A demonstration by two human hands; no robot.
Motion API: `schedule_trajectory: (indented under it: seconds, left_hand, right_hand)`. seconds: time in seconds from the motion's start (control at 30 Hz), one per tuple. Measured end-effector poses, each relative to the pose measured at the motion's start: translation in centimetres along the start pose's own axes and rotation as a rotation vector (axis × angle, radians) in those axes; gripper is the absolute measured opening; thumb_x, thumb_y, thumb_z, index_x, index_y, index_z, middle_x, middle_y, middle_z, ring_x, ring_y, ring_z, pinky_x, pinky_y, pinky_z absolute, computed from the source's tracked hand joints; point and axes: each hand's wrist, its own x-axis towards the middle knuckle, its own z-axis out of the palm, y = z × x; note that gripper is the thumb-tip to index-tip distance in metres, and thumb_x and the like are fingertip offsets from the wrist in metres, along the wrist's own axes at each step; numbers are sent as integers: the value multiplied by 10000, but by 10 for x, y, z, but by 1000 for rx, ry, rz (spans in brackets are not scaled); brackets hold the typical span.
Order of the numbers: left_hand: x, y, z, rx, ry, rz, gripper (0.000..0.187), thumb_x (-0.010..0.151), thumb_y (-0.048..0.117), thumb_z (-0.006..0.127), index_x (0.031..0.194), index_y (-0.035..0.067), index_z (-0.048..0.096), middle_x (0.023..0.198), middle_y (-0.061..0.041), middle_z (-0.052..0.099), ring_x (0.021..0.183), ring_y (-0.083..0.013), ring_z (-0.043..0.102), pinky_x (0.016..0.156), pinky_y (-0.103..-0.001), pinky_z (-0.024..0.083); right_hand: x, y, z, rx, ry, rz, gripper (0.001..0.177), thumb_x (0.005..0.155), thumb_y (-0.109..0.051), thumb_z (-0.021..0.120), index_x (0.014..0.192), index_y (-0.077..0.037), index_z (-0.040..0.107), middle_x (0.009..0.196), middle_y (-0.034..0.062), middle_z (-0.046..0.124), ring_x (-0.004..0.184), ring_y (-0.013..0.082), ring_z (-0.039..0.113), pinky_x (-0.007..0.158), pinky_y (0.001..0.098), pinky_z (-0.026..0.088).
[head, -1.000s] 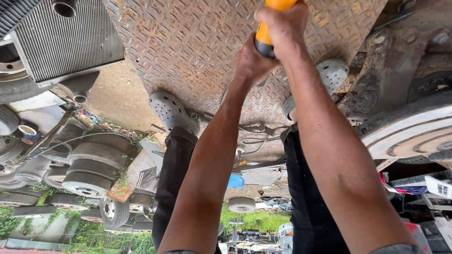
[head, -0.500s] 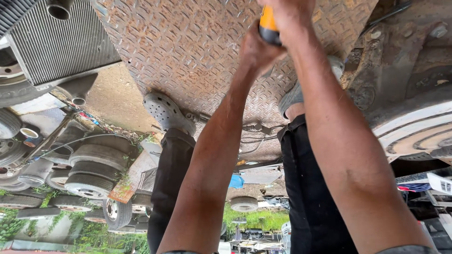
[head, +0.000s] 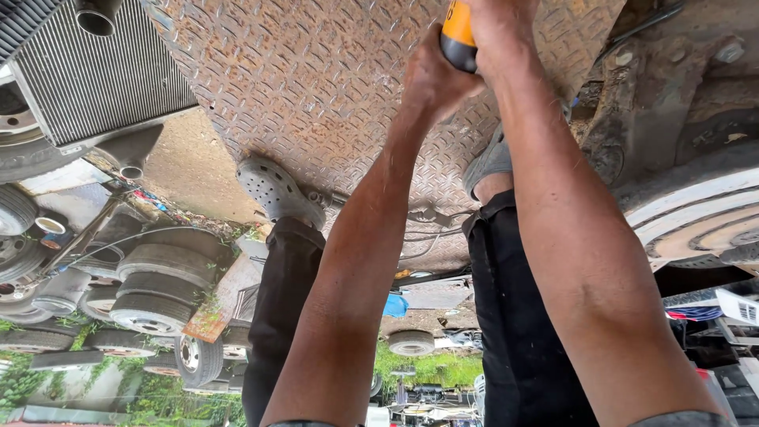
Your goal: The person sits on a rusted metal platform in a vehicle parts yard, holds an angle grinder with both hands, and moves the running grinder over the platform surface among scattered bolts and vehicle components, repositioning it repeatedly.
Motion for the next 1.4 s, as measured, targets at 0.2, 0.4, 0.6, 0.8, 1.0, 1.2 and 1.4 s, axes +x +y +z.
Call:
schedule_trajectory:
  seconds: [0.2, 0.4, 0.6, 0.8, 1.0, 1.2, 1.4]
  left_hand:
    - [-34, -15, 0, 72, -9, -2, 820, 605, 212, 889, 1298, 15, 498, 1010, -126, 729, 840, -236, 746, 780, -376, 649]
    - [-29, -3, 0, 68, -34, -59, 800, 570, 195, 918, 1243, 9, 527, 988, -130, 715, 821, -241, 739, 773, -376, 640]
    - [-15, -9, 20, 91, -63, 35, 795, 592, 130, 848, 1310, 18, 525, 1034, -141, 722, 812, -232, 768, 738, -348, 658]
    - [-51, -19, 28, 173, -99, -40, 871, 551, 219, 923, 1292, 14, 512, 984, -168, 735, 807, -253, 723, 744, -363, 614]
    - [-19, 4, 31, 77, -43, 11, 829, 570, 231, 888, 1282, 15, 523, 977, -129, 734, 751, -215, 752, 682, -336, 649]
    - [-53, -7, 20, 178, -88, -113, 763, 615, 220, 860, 1282, 37, 540, 962, -126, 748, 754, -221, 744, 695, -353, 644]
    - [-27, 13, 35, 163, -83, -50, 759, 574, 233, 904, 1229, 54, 565, 996, -129, 751, 828, -232, 736, 770, -371, 625]
  right_hand:
    - [-40, 0, 4, 104, 2, 3, 353, 659, -54, 790, 966, 24, 635, 827, 78, 664, 718, 183, 731, 636, 368, 667]
    - [-33, 1, -4, 110, -25, 22, 401, 651, -68, 813, 999, -19, 621, 858, 63, 715, 767, 176, 784, 727, 355, 693]
    - [-25, -7, -27, 127, -7, -69, 381, 718, -73, 825, 1035, 24, 638, 912, 82, 683, 820, 192, 736, 746, 383, 683]
    - [-64, 18, -38, 84, 86, 186, 482, 643, -98, 818, 1059, -9, 591, 908, 76, 637, 845, 199, 706, 712, 367, 682]
    - [-25, -5, -37, 129, 71, 78, 475, 689, -68, 844, 1073, -17, 570, 934, 84, 673, 863, 220, 726, 753, 377, 678]
    - [-57, 12, -28, 96, 33, 100, 422, 704, -67, 824, 1069, 0, 621, 910, 75, 678, 846, 213, 719, 743, 382, 657]
    - [-20, 16, -54, 265, 24, 116, 421, 699, -61, 806, 1052, 3, 588, 881, 101, 660, 763, 250, 706, 667, 397, 626]
